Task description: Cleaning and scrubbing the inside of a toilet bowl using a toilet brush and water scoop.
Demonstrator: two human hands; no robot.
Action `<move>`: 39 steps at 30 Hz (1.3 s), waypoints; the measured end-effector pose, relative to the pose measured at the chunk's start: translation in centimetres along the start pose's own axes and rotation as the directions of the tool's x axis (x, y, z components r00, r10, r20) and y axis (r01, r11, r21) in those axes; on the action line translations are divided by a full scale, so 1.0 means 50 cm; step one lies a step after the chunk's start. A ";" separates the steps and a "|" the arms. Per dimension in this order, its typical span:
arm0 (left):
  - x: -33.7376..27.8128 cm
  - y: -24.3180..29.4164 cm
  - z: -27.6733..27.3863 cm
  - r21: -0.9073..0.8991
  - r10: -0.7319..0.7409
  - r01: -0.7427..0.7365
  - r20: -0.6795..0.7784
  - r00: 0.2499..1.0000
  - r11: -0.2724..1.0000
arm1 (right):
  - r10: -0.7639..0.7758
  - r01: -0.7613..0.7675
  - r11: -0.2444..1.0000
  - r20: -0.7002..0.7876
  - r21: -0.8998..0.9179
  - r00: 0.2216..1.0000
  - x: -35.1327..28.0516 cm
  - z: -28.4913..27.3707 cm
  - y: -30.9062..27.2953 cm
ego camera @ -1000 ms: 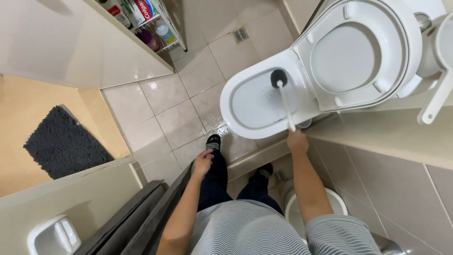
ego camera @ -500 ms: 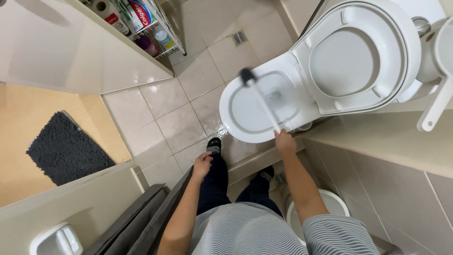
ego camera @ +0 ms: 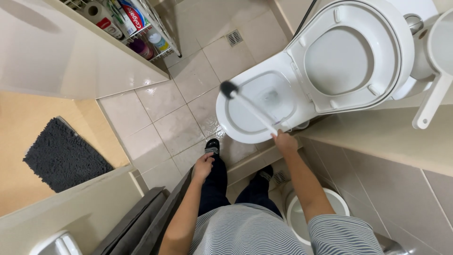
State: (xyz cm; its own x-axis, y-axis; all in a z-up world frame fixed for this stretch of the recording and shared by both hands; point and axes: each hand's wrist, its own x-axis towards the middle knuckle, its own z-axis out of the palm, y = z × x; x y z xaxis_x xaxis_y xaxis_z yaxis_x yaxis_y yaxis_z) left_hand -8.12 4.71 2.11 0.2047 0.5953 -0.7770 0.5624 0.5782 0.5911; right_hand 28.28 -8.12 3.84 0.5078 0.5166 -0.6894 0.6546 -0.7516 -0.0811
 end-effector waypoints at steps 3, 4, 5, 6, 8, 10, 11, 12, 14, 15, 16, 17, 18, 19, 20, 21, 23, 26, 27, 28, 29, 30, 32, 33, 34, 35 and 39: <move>0.017 -0.014 0.003 -0.035 0.047 -0.047 0.005 0.999 0.998 | 0.131 -0.116 0.981 -0.092 0.157 0.987 0.048 -0.035 0.007; 0.012 -0.010 0.002 -0.037 0.048 -0.048 0.003 0.999 0.998 | 0.129 -0.114 0.981 -0.094 0.156 0.987 0.064 -0.039 0.003; 0.008 -0.005 0.000 -0.033 0.045 -0.044 0.005 0.999 0.998 | 0.275 -0.237 0.899 -0.053 0.369 0.960 0.080 -0.042 0.000; 0.001 -0.003 -0.002 -0.028 0.040 -0.040 0.008 0.999 0.999 | 0.403 -0.346 0.755 0.021 0.556 0.915 0.093 -0.042 -0.002; -0.004 -0.002 -0.003 -0.039 0.037 -0.036 0.008 0.999 0.999 | 0.396 -0.328 0.765 -0.004 0.554 0.918 0.128 0.001 -0.001; -0.013 0.007 -0.007 -0.051 0.034 -0.034 0.010 0.999 0.998 | 0.389 -0.309 0.775 -0.030 0.551 0.921 0.121 0.017 -0.006; -0.022 0.014 -0.010 -0.025 0.008 -0.008 0.013 1.000 1.000 | 0.310 -0.257 0.842 -0.034 0.475 0.950 0.097 0.014 -0.012; -0.029 0.022 -0.012 0.002 -0.016 0.016 0.017 1.000 1.000 | 0.230 -0.199 0.896 -0.032 0.397 0.973 0.074 0.010 -0.016; -0.031 0.030 -0.010 0.032 -0.034 0.033 0.010 0.999 0.999 | 0.172 -0.159 0.947 -0.021 0.278 0.985 0.045 -0.024 0.001; -0.034 0.034 -0.009 0.059 -0.052 0.051 0.002 0.999 0.997 | 0.113 -0.112 0.982 -0.002 0.154 0.994 0.029 -0.041 0.010; -0.022 0.020 -0.006 0.062 -0.054 0.054 0.003 0.999 0.997 | 0.115 -0.114 0.981 0.001 0.155 0.993 0.035 -0.049 0.019; -0.011 0.007 -0.003 0.034 -0.024 0.024 0.014 1.000 0.999 | 0.156 -0.151 0.978 -0.024 0.144 0.988 0.040 -0.056 0.029; 0.002 -0.003 -0.002 0.006 0.009 -0.009 0.023 1.000 1.000 | 0.195 -0.186 0.973 -0.051 0.136 0.980 0.047 -0.066 0.037; 0.005 -0.007 0.000 0.008 0.010 -0.010 0.024 1.000 1.000 | 0.196 -0.188 0.972 -0.051 0.138 0.979 0.059 -0.061 0.034; 0.009 -0.010 0.003 0.007 0.033 -0.034 0.029 0.999 0.999 | 0.286 -0.255 0.920 -0.065 0.299 0.956 0.071 -0.057 0.032; 0.012 -0.013 0.005 0.005 0.057 -0.057 0.034 0.998 0.998 | 0.374 -0.308 0.837 -0.063 0.452 0.925 0.083 -0.052 0.030; 0.004 -0.004 0.009 -0.005 0.057 -0.057 0.033 0.998 0.998 | 0.377 -0.323 0.808 -0.010 0.493 0.926 0.094 -0.022 -0.004; -0.014 0.018 0.015 0.015 0.035 -0.035 0.023 0.999 0.999 | 0.290 -0.271 0.856 0.026 0.439 0.957 0.074 0.012 -0.045; -0.026 0.023 0.014 0.050 0.008 -0.009 0.017 1.000 0.999 | 0.207 -0.203 0.917 0.024 0.342 0.978 0.054 0.027 -0.057; -0.013 0.016 0.015 0.050 0.012 -0.013 0.017 1.000 0.999 | 0.207 -0.201 0.917 0.021 0.345 0.978 0.040 0.005 -0.060; 0.001 0.009 0.016 0.043 0.041 -0.042 0.021 0.999 0.998 | 0.135 -0.139 0.959 0.036 0.248 0.990 0.027 -0.016 -0.063; 0.008 -0.005 0.014 0.035 0.064 -0.065 0.024 0.998 0.997 | 0.064 -0.073 0.986 0.064 0.147 0.996 0.007 -0.031 -0.066; 0.015 -0.010 0.008 0.031 0.075 -0.076 0.031 0.997 0.997 | 0.083 -0.089 0.988 0.051 0.125 0.995 0.014 -0.050 -0.060; 0.021 -0.010 0.009 0.027 0.087 -0.088 0.038 0.995 0.996 | 0.101 -0.104 0.989 0.035 0.105 0.994 0.019 -0.062 -0.053; 0.016 -0.011 0.007 0.028 0.087 -0.088 0.043 0.995 0.996 | 0.107 -0.110 0.988 0.035 0.105 0.994 0.042 -0.058 -0.034; 0.011 -0.011 0.006 0.017 0.101 -0.102 0.056 0.993 0.995 | 0.194 -0.189 0.959 0.000 0.212 0.981 0.065 -0.054 -0.015; 0.005 -0.022 -0.009 0.001 0.098 -0.098 0.033 0.995 0.995 | 0.400 -0.351 0.771 0.026 0.531 0.916 0.097 -0.087 -0.028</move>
State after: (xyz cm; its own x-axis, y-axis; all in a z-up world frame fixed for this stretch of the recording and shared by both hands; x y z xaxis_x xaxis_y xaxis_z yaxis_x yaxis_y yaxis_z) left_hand -9.03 4.47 1.36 0.2853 0.6301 -0.7222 0.5408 0.5162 0.6641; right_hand 32.25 -2.77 3.72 0.7126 0.1624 -0.6826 0.0287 -0.9788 -0.2029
